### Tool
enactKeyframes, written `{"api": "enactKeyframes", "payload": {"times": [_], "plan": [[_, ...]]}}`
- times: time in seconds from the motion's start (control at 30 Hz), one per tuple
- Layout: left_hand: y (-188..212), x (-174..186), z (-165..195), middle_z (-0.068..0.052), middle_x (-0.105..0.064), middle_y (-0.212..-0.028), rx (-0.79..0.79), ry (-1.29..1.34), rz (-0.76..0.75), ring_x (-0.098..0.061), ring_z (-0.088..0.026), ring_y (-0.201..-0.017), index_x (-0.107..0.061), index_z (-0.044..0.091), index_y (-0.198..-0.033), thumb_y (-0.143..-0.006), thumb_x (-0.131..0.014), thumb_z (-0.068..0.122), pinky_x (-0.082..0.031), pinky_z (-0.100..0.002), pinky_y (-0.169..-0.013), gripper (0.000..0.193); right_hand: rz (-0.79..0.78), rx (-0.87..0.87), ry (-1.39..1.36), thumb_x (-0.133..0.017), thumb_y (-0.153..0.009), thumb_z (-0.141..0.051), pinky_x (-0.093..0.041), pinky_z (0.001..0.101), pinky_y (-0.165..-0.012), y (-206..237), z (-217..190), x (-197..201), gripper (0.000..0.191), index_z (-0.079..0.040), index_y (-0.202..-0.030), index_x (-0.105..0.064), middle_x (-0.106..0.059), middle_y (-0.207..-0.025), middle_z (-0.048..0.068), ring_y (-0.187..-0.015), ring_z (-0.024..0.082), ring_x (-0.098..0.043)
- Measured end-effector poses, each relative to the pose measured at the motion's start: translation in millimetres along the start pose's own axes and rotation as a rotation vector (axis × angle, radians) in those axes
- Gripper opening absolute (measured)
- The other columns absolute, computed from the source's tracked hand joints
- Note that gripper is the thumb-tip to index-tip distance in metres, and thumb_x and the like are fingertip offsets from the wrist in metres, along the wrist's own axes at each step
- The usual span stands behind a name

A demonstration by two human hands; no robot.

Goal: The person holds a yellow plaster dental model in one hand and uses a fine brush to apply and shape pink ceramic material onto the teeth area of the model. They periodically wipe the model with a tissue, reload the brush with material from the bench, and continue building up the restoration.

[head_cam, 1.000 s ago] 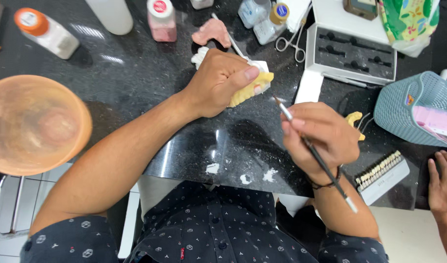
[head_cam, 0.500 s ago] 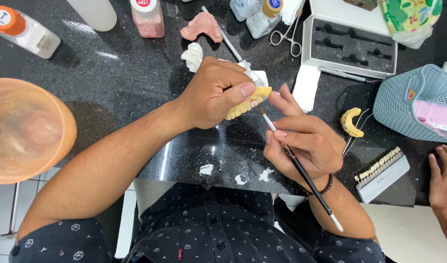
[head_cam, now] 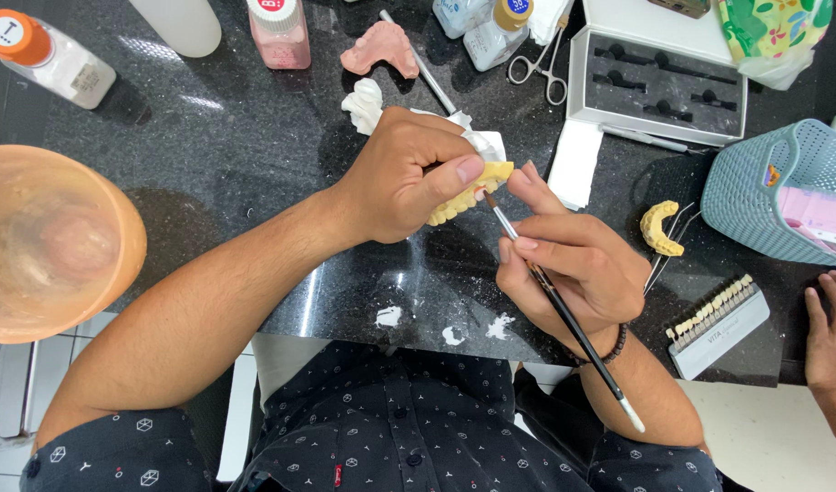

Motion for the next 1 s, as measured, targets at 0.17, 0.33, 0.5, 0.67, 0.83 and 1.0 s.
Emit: {"api": "enactKeyframes", "payload": {"times": [0.17, 0.33, 0.5, 0.67, 0.83, 1.0], "plan": [[-0.4, 0.5, -0.8, -0.007, -0.057, -0.064, 0.008, 0.003, 0.004, -0.055, -0.017, -0.059, -0.072, 0.001, -0.084, -0.106, -0.055, 0.030, -0.040, -0.036, -0.055, 0.041, -0.002, 0.008, 0.033, -0.076, -0.091, 0.011, -0.058, 0.0527, -0.108, 0.5, -0.2, 1.1, 0.021, 0.003, -0.100, -0.058, -0.070, -0.100, 0.023, -0.120, 0.042, -0.070], [2.2, -1.6, -1.2, -0.006, -0.055, -0.063, 0.007, -0.025, -0.003, -0.053, -0.017, -0.057, -0.073, 0.001, -0.082, -0.104, -0.055, 0.030, -0.039, -0.036, -0.054, 0.041, 0.028, -0.034, -0.010, -0.077, -0.091, 0.010, -0.062, 0.0467, -0.104, 4.5, 4.5, 4.7, 0.021, 0.003, -0.100, -0.059, -0.071, -0.099, 0.022, -0.114, 0.038, -0.074], [2.0, -2.1, -4.2, -0.006, -0.053, -0.061, 0.021, -0.048, -0.004, -0.051, -0.017, -0.057, -0.072, 0.001, -0.080, -0.103, -0.056, 0.030, -0.037, -0.036, -0.054, 0.041, -0.015, -0.047, 0.044, -0.079, -0.089, 0.009, -0.063, 0.0394, -0.097, 4.5, 5.5, 3.1, 0.023, 0.001, -0.097, -0.059, -0.073, -0.097, 0.021, -0.113, 0.038, -0.074], [2.7, -1.2, -2.7, -0.006, -0.055, -0.063, 0.005, -0.055, -0.009, -0.053, -0.017, -0.059, -0.075, 0.002, -0.085, -0.103, -0.056, 0.029, -0.039, -0.037, -0.055, 0.038, -0.008, -0.032, 0.042, -0.079, -0.088, 0.010, -0.063, 0.0396, -0.097, 1.7, 3.4, 2.8, 0.023, 0.002, -0.097, -0.059, -0.072, -0.097, 0.021, -0.113, 0.038, -0.074], [1.5, -1.6, -2.6, -0.006, -0.056, -0.064, 0.010, -0.057, -0.004, -0.054, -0.017, -0.059, -0.075, 0.002, -0.085, -0.102, -0.056, 0.029, -0.040, -0.036, -0.055, 0.037, -0.034, -0.016, 0.050, -0.079, -0.088, 0.010, -0.063, 0.0390, -0.097, 0.1, 1.1, 2.5, 0.024, 0.003, -0.097, -0.059, -0.072, -0.096, 0.021, -0.113, 0.039, -0.074], [1.5, -1.3, -3.9, -0.007, -0.055, -0.062, 0.025, -0.061, -0.004, -0.053, -0.018, -0.058, -0.074, 0.001, -0.083, -0.101, -0.057, 0.029, -0.039, -0.037, -0.054, 0.037, -0.035, -0.010, 0.067, -0.080, -0.088, 0.010, -0.063, 0.0386, -0.096, 0.9, 1.4, 1.5, 0.024, 0.003, -0.098, -0.060, -0.072, -0.096, 0.022, -0.114, 0.041, -0.073]]}}
Point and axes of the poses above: each hand's wrist, its own y-axis away from the middle knuckle, its own x-axis out of the back of the hand, z = x × y, the point moved 8 cm from there along -y, towards the middle knuckle
